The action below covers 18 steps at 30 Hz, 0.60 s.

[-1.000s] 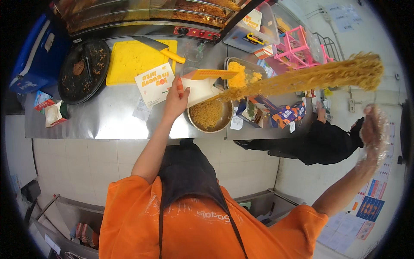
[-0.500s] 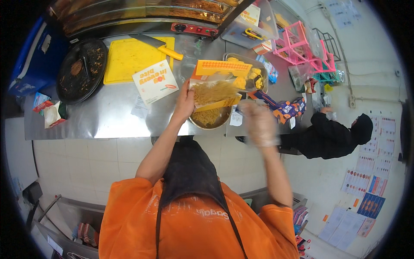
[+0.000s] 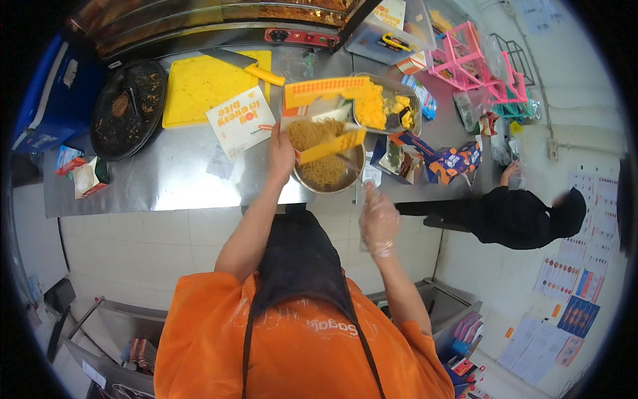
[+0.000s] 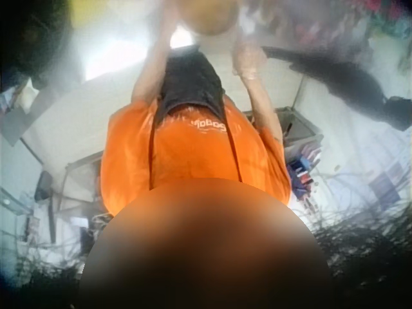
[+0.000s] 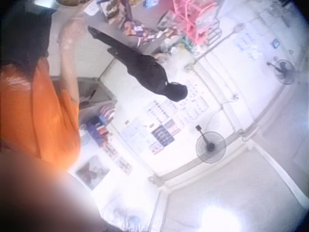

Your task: The person assembles food orders in a commercial kitchen. They scoop noodles into paper containers, add fried chicken pieces, and include scrambled eggs and a sauce packet, then seal the containers.

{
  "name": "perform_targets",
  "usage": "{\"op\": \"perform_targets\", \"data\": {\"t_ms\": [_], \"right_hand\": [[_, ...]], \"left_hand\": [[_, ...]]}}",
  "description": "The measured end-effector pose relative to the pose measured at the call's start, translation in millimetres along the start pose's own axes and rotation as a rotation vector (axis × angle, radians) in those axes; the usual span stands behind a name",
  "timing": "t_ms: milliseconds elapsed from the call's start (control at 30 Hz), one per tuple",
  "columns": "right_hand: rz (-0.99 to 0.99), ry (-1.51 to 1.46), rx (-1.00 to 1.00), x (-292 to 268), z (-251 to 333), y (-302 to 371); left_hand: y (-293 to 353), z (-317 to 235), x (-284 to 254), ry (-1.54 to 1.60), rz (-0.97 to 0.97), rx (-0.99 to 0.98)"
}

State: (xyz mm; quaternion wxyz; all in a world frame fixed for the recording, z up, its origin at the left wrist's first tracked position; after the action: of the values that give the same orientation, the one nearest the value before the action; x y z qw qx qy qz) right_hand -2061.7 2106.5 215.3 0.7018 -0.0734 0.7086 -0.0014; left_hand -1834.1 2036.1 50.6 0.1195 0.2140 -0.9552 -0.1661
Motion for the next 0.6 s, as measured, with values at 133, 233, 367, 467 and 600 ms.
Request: {"op": "perform_targets", "data": {"t_ms": [133, 233, 367, 467, 600], "right_hand": [[0.062, -0.426, 0.157, -3, -45, -30], [0.209, -0.561, 0.311, 13, -70, -48], [0.223, -0.61, 0.318, 26, -74, -67], [0.167, -0.525, 0.172, 26, -63, -78], [0.216, -0.487, 0.065, 27, -53, -90]], "left_hand": [[-18, -36, 0, -0.078, 0.037, 0.261], [-26, -58, -3, -0.084, 0.071, 0.338], [-27, -89, -1, -0.087, 0.108, 0.421], [-25, -100, 1, -0.112, 0.133, 0.443], [-29, -90, 5, -0.1, 0.185, 0.374]]}}
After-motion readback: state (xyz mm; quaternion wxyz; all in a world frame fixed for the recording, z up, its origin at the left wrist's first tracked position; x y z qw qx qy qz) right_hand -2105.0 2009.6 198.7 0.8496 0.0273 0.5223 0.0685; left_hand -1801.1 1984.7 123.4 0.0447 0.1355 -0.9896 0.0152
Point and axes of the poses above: each hand's wrist, its own y-axis away from the middle knuckle, its own x-axis out of the palm, z = x × y, the point moved 9 cm from there along -y, towards the middle knuckle, and after that the axes turned 7 degrees about x, right-handed, at the moved point
